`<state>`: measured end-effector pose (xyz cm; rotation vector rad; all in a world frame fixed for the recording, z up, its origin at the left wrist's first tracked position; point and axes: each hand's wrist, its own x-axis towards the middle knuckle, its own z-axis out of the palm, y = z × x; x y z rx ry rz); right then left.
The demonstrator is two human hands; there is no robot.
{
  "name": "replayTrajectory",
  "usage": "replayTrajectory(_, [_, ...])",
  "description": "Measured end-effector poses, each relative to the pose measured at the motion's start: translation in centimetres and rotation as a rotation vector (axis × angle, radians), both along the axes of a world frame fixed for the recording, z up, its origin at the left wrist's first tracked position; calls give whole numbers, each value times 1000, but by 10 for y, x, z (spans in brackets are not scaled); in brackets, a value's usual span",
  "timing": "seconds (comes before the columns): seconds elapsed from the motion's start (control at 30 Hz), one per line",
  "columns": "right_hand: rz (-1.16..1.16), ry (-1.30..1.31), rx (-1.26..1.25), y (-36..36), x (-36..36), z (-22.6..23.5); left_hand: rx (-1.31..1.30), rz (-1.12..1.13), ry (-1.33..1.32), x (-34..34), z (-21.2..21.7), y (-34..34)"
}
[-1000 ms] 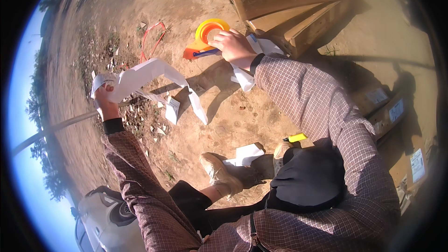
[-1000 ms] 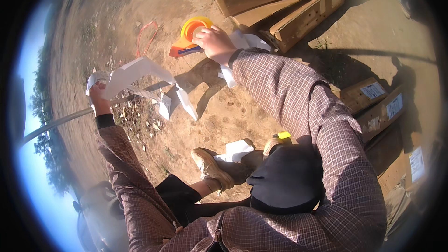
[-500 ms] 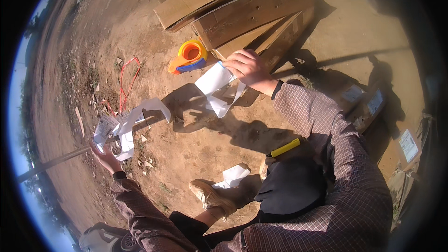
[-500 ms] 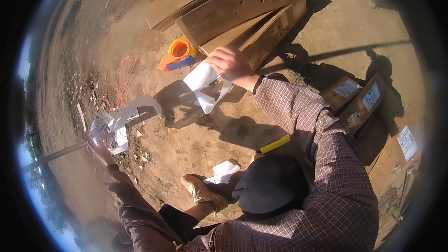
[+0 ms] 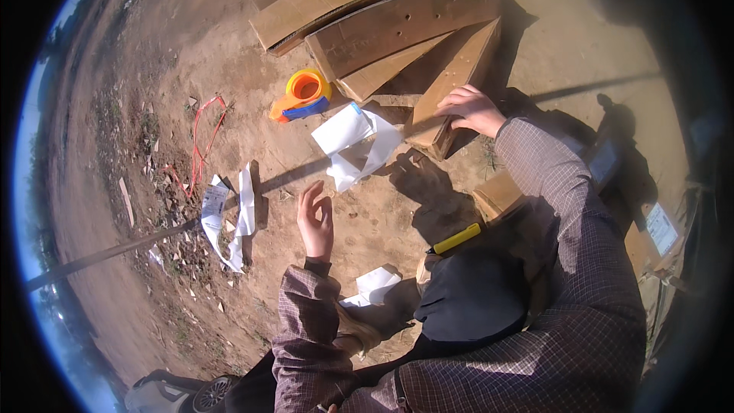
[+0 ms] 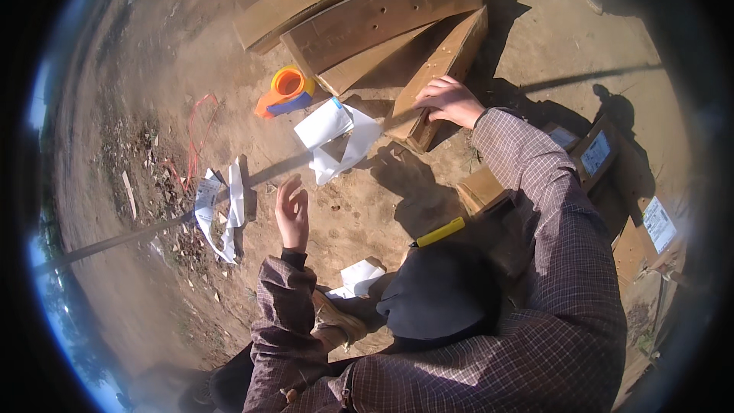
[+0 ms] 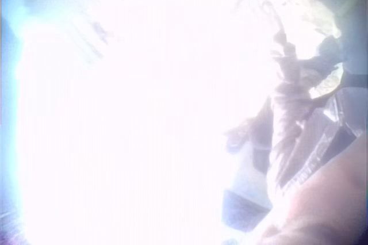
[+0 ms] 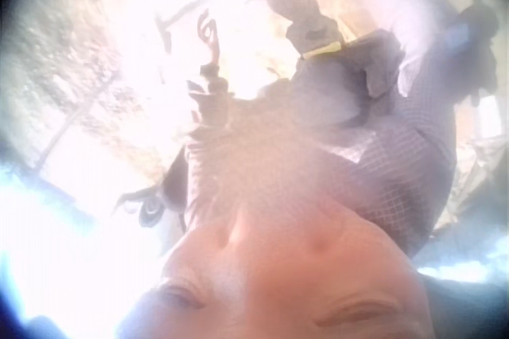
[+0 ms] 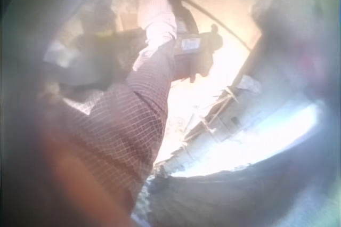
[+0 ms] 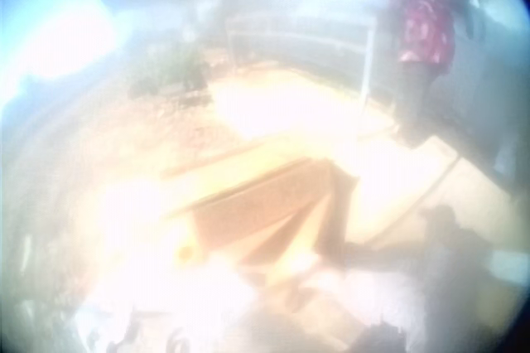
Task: The person sits on the ground and assembles cardboard pieces by cutting them with a utility knife and securing them with tape. The person handles cardboard, tape, and a utility knife to create a structured assembly.
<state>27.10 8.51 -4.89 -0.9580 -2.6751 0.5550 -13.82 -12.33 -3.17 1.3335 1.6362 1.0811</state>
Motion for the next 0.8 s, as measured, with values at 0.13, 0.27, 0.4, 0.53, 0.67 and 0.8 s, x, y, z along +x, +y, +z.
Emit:
replayTrajectory(0.13, [10, 114, -6, -77, -21, -13, -398, -54, -441, 83, -54, -51])
replayTrajectory(0.27, [-51, 283, -21, -124, -97, -19, -281, 92, -404, 107, -45, -65])
replayTrajectory(0.4, [39, 543, -137, -181, -141, -14, -203, 155, -276, 86, -67, -72])
replayTrajectory(0.53, [75, 153, -171, -268, -76, -26, -134, 103, 43, 76, -68, -72])
replayTrajectory(0.67, [103, -437, -163, -294, -3, -70, -175, 174, -32, 84, -57, -65])
replayTrajectory(0.8, [186, -448, -162, -282, 18, -93, -26, -89, 147, 84, -70, -49])
